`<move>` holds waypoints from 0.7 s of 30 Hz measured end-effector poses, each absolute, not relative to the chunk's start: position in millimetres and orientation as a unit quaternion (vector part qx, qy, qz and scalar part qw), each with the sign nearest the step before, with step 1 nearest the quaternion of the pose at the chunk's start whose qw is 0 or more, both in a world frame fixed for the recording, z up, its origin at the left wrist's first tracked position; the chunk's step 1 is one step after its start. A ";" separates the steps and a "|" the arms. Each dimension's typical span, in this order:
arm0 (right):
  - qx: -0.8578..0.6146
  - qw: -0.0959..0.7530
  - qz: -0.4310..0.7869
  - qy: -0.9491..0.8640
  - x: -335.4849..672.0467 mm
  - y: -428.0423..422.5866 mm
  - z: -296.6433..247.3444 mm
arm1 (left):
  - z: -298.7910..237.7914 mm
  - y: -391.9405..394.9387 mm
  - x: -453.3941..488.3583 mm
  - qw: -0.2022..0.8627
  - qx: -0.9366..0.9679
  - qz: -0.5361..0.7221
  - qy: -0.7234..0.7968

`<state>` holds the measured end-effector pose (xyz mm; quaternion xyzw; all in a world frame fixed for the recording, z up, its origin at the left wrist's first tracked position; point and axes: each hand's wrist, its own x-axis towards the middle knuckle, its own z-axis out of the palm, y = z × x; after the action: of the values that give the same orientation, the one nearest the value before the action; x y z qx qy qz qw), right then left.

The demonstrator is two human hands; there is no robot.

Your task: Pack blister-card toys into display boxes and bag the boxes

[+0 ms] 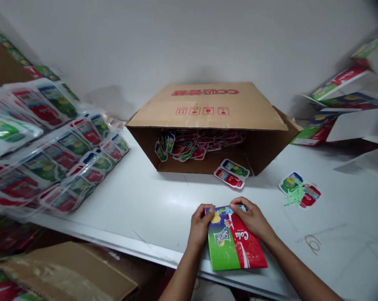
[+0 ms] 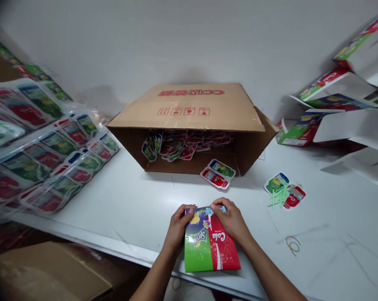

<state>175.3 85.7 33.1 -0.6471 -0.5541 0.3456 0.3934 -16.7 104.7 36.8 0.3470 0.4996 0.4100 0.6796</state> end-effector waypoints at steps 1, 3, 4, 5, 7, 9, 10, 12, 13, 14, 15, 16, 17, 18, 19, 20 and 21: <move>-0.652 0.402 0.381 -0.518 177.1 83.9 29.9 | 38.5 103.4 -19.3 0.654 0.369 0.410 0.519; -0.668 0.409 0.428 -0.452 180.1 76.1 24.5 | 43.2 98.7 -26.7 0.570 0.439 0.386 0.578; -0.676 0.408 0.437 -0.431 180.9 70.7 23.1 | 46.2 95.9 -30.8 0.526 0.478 0.361 0.604; -0.680 0.406 0.443 -0.421 180.9 64.5 23.0 | 49.8 93.1 -34.4 0.492 0.513 0.333 0.620; -0.672 0.410 0.460 -0.411 178.6 51.0 28.4 | 58.7 89.5 -38.2 0.482 0.551 0.291 0.617; -0.658 0.440 0.469 -0.393 173.9 35.8 40.8 | 70.1 89.8 -36.3 0.516 0.550 0.295 0.587; -0.654 0.465 0.452 -0.389 171.1 27.2 48.3 | 76.5 91.4 -33.4 0.537 0.542 0.313 0.565; -0.648 0.528 0.355 -0.419 165.0 8.2 61.3 | 89.3 96.0 -25.5 0.565 0.521 0.373 0.520; -0.636 0.548 0.294 -0.457 162.0 -1.5 65.3 | 94.9 98.2 -21.2 0.573 0.509 0.403 0.501; -0.612 0.556 0.241 -0.508 159.3 -10.7 67.2 | 99.4 99.9 -17.1 0.582 0.494 0.424 0.487; -0.583 0.551 0.201 -0.563 156.9 -18.6 67.1 | 102.6 100.8 -13.3 0.596 0.480 0.431 0.478; -0.553 0.535 0.172 -0.615 155.3 -24.9 65.6 | 104.3 101.0 -10.0 0.616 0.470 0.420 0.472; -0.528 0.515 0.153 -0.658 154.5 -29.3 63.7 | 104.9 100.7 -7.1 0.639 0.468 0.396 0.464; -0.510 0.499 0.142 -0.687 154.7 -31.9 62.3 | 104.6 100.2 -4.6 0.661 0.472 0.366 0.453; -0.497 0.489 0.138 -0.703 156.2 -33.1 62.0 | 104.1 100.0 -2.3 0.675 0.482 0.340 0.443; -0.486 0.486 0.143 -0.712 159.0 -33.3 63.3 | 104.1 100.4 -0.3 0.682 0.495 0.319 0.435; -0.473 0.483 0.161 -0.719 163.4 -32.7 66.1 | 105.0 101.6 1.8 0.684 0.508 0.301 0.428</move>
<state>163.4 -32.7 66.1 -0.4728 -0.7189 0.1612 0.4834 1.8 101.6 105.0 0.5077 0.4281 0.3010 0.6844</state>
